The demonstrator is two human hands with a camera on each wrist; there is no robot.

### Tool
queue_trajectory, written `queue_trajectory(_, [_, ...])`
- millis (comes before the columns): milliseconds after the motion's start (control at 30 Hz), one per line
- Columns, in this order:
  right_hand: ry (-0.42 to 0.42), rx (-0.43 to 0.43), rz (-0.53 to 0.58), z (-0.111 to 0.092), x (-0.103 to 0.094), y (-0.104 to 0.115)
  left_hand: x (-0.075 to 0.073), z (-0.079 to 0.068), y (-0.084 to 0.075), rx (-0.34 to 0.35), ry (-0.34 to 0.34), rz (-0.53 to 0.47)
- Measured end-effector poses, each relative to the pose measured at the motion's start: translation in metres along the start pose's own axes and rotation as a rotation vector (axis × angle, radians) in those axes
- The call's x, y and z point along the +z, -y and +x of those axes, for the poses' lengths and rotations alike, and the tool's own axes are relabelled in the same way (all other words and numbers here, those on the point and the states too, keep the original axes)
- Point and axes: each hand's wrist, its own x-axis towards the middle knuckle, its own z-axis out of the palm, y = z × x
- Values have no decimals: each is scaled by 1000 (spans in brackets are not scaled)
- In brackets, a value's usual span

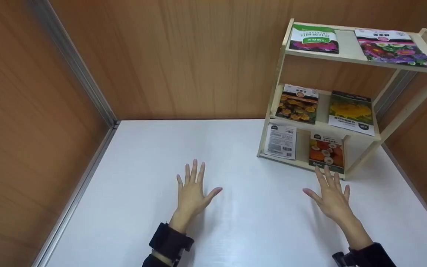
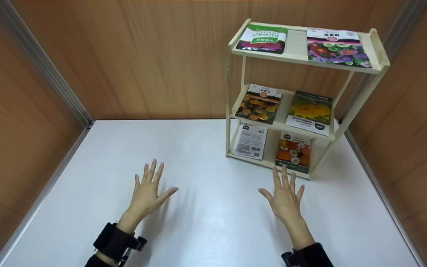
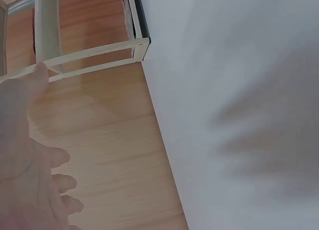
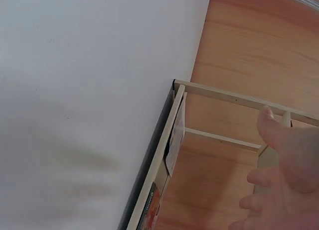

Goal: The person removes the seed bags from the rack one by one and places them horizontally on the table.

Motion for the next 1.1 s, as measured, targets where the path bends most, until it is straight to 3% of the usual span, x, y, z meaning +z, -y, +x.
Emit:
queue_trajectory(300, [-192, -33, 15, 0, -26, 6, -16, 12, -15, 21, -133, -94])
queue_trajectory(500, [-292, -54, 25, -2, -48, 9, -28, 27, -27, 100, -261, -176])
queue_trajectory(733, [-437, -74, 10, -2, -78, 13, -45, 48, -48, 162, -360, -266])
queue_trajectory(933, [-668, -143, 80, 2, -100, 14, -62, 71, -71, 186, -400, -407])
queue_trajectory(1100, [-789, -112, 112, 7, -114, 10, -71, 93, -90, 178, -393, -534])
